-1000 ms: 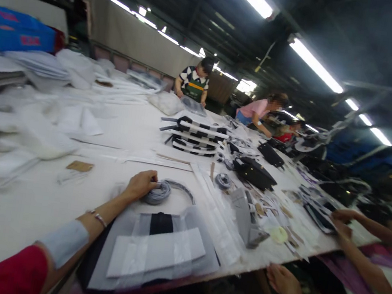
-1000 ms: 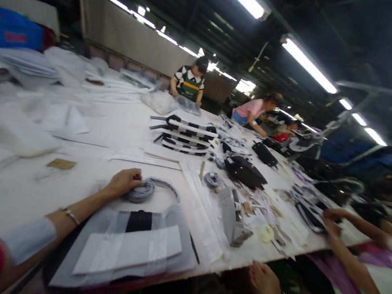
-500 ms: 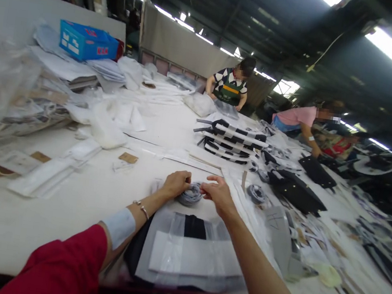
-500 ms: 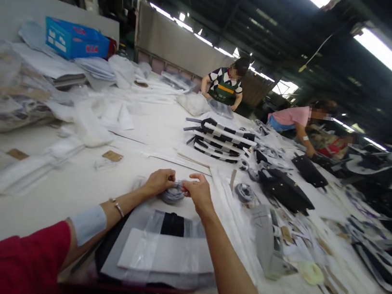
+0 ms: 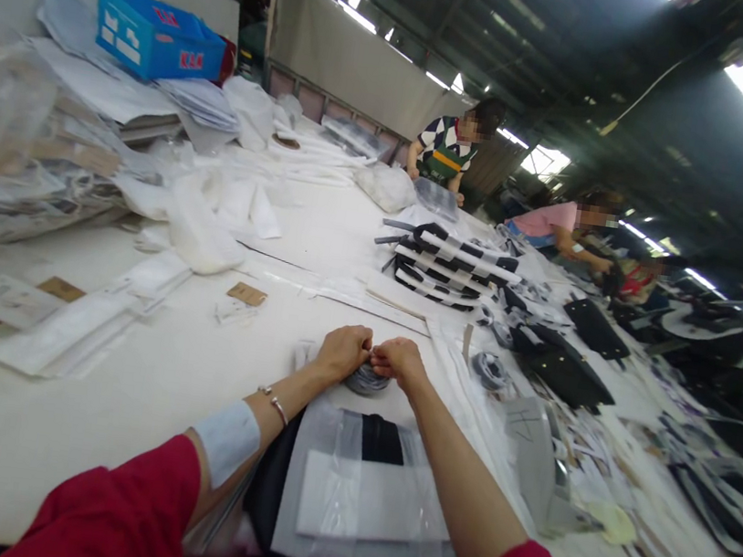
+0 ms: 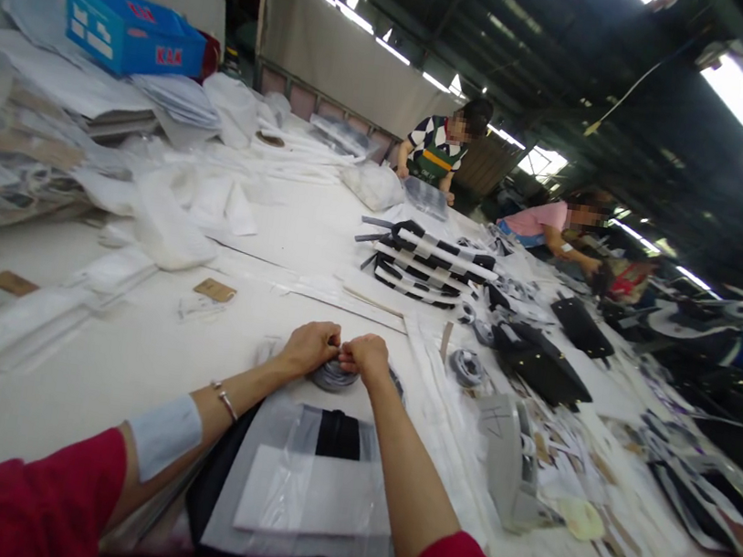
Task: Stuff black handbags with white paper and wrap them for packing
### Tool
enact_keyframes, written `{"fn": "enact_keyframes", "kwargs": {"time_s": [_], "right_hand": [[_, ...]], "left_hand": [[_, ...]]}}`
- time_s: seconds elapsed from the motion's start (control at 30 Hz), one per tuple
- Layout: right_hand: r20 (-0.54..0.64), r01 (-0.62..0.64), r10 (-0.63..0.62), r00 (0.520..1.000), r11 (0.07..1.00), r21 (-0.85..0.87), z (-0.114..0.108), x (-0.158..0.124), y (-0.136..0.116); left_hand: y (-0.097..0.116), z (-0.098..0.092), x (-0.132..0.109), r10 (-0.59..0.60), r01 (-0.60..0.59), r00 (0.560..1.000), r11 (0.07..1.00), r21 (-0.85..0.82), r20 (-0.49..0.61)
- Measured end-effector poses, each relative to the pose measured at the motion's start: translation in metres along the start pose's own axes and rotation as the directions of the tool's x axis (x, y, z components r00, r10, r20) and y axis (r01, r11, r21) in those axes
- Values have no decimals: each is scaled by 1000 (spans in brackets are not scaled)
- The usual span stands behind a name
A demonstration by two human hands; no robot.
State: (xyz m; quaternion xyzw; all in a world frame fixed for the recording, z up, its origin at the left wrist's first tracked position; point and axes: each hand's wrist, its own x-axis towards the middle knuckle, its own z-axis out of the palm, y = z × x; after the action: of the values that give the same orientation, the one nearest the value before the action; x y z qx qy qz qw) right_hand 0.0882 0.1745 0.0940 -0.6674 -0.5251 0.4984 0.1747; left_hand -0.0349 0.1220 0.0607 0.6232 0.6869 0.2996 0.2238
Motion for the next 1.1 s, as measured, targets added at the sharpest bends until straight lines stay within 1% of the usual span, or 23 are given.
{"fn": "enact_keyframes", "kwargs": {"time_s": [0.17,0.37,0.57,0.67,0.77,0.93,1.1], "right_hand": [[6,-23,23,1000,998,-51,2,-3,-3],[23,-15,15,1000,1000,-3,0,-10,-2],[77,-34,31,997,999,28,-8,-9,-4],[93,-33,32,995,999,16,-10,-9,-4],[96,-37,40,995,999,-36,-9,-9,-5],[82,-49,65,995,982,-183,-2,-7,-9],[77,10,19,997,933,-360,-3,-7,-7]], "left_hand": [[0,1,0,1,-1,1000,1000,3,-5],[1,-1,0,-3,3,1000,1000,15,-4],[4,-4,-1,-21,20,1000,1000,19,5],[4,-4,0,-20,20,1000,1000,13,6],[3,-4,0,-21,21,1000,1000,10,7],[3,-2,1,-29,29,1000,1000,1,6],[1,-2,1,-22,22,1000,1000,-23,3]]}}
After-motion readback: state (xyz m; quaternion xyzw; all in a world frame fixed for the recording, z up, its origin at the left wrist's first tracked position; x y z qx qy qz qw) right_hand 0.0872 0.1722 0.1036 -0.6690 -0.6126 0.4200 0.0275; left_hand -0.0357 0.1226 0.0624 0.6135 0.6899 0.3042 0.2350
